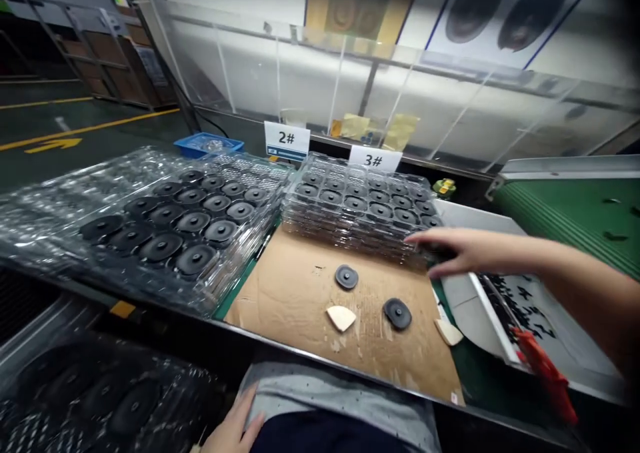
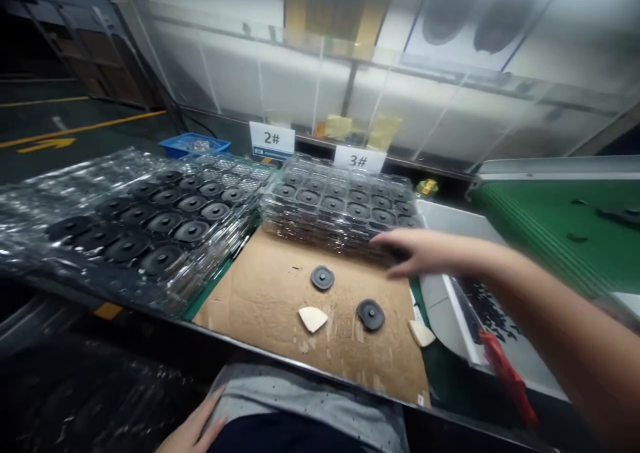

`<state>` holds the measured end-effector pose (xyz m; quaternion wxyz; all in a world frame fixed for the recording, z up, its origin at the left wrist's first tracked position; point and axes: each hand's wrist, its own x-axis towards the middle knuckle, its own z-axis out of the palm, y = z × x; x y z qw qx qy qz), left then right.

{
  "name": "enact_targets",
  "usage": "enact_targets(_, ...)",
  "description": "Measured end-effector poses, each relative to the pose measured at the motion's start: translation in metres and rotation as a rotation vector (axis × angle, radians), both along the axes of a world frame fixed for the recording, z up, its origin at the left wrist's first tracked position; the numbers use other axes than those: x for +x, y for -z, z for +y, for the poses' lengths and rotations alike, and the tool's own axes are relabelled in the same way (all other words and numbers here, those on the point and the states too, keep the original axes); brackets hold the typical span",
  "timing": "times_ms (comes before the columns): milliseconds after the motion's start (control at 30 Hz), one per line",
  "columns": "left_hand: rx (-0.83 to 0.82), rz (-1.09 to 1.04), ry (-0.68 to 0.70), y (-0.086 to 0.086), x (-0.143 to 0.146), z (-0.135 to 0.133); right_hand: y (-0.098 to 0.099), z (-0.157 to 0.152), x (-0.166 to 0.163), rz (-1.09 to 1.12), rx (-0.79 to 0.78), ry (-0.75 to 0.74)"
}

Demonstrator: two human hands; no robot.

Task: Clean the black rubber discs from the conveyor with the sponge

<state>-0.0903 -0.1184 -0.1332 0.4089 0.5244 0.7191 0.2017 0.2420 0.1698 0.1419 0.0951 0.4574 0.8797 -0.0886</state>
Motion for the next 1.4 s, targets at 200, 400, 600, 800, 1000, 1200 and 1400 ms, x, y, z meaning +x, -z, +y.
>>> enact_targets(200,0.024,-0.667,0.084,-0.075,0.012,0.023,0.058,-0.096,-0.111,0.255,-0.212,-0.665)
enact_targets(400,0.098,-1.556,-0.271,-0.099,0.049,0.049,0.096,-0.136,-0.149,0.560,-0.125,-0.690)
enact_targets(600,-0.045,-1.626,-0.187,-0.074,0.051,0.061,0.143,-0.151,-0.148,0.703,0.015,-0.455)
enact_targets(800,-0.190,-1.516,-0.122,-0.054,0.040,0.073,0.182,-0.153,-0.149,0.659,0.059,-0.355)
enact_targets(1000,-0.162,-1.522,-0.250,-0.051,0.030,0.086,0.187,-0.140,-0.171,0.726,-0.001,-0.217)
enact_targets(1200,-0.239,-1.690,-0.519,-0.078,0.022,0.113,0.178,-0.123,-0.136,0.556,0.068,-0.178)
enact_targets(1400,-0.156,-1.717,-0.680,-0.082,0.014,0.142,0.216,-0.131,-0.080,0.371,0.134,0.206)
